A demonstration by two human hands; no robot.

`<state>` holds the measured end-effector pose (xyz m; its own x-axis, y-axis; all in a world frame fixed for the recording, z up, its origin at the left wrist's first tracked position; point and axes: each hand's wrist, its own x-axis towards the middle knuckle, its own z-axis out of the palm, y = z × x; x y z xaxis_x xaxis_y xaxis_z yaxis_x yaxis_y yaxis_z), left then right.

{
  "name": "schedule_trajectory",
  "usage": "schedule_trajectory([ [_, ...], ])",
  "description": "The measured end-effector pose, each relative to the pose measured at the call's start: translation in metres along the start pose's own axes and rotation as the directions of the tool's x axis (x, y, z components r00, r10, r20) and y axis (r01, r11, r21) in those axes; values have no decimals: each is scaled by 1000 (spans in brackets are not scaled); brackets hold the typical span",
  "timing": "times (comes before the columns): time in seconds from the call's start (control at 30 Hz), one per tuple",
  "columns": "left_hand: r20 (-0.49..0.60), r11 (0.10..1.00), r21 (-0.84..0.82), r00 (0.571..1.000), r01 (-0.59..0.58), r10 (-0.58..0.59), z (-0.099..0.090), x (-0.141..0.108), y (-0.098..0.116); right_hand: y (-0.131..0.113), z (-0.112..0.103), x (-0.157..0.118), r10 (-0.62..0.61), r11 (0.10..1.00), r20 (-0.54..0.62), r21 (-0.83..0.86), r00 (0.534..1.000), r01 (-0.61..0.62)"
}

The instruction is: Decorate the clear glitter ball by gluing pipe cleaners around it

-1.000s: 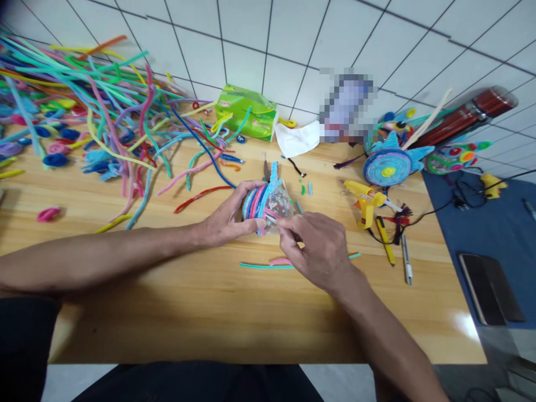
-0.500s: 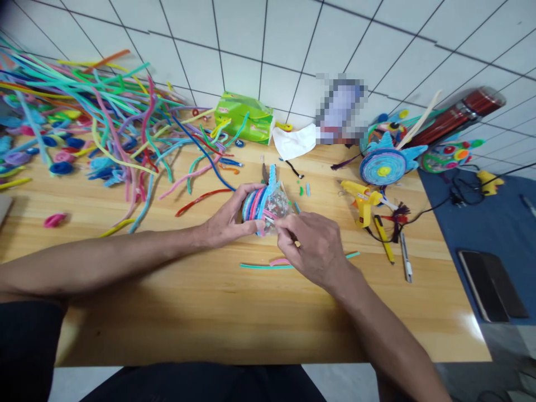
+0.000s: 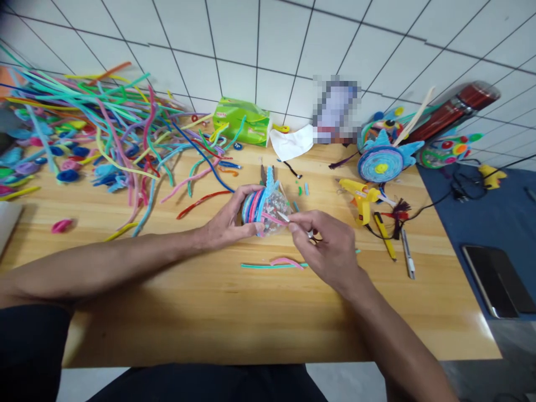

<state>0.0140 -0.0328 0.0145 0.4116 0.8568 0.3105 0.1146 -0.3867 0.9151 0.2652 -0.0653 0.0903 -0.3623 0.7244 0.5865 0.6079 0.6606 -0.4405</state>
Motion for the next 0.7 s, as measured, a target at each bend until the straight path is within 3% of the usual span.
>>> schedule_trajectory([
  [0.2, 25, 998, 29, 998, -63, 63, -1, -1, -1, -8, 5, 5, -190, 979, 86, -58, 978, 195],
  [0.7, 27, 997, 27, 997, -69, 68, 0, -1, 2, -6, 8, 1, -196, 975, 111, -87, 974, 206],
])
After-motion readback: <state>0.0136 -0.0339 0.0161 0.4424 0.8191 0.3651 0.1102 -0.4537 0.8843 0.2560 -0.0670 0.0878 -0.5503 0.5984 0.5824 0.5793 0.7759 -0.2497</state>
